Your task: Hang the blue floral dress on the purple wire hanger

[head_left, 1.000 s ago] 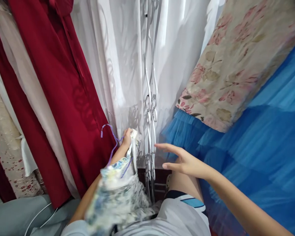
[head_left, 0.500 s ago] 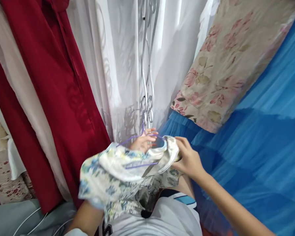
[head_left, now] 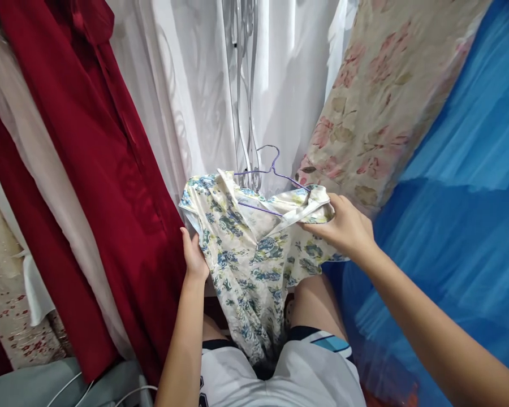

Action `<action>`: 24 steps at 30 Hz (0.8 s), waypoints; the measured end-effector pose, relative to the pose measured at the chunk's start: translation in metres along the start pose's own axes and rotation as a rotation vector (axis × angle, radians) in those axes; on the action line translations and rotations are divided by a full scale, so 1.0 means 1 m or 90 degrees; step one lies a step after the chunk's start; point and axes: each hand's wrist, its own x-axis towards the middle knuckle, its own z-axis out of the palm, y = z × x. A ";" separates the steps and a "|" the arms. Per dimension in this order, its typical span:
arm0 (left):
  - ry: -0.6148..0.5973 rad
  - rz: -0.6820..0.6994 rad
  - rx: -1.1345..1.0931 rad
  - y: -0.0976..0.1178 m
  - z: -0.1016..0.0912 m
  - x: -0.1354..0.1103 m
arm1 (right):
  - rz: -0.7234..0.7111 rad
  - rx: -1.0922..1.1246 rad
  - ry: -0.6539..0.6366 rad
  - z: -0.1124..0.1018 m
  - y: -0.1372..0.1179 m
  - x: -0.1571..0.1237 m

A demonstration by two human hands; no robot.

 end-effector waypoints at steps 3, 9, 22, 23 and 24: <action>0.012 -0.009 0.037 -0.011 -0.008 -0.007 | 0.008 -0.009 -0.035 0.005 0.004 -0.007; 0.128 -0.038 0.109 -0.032 -0.023 -0.026 | -0.099 -0.042 -0.054 0.006 0.006 -0.005; 0.117 -0.036 0.241 -0.065 -0.070 -0.080 | -0.058 0.272 0.130 0.038 -0.010 -0.096; 0.114 -0.023 0.248 -0.064 -0.069 -0.082 | -0.013 0.324 0.085 0.047 -0.020 -0.113; 0.114 -0.013 0.257 -0.064 -0.069 -0.083 | 0.028 0.375 0.007 0.058 -0.030 -0.128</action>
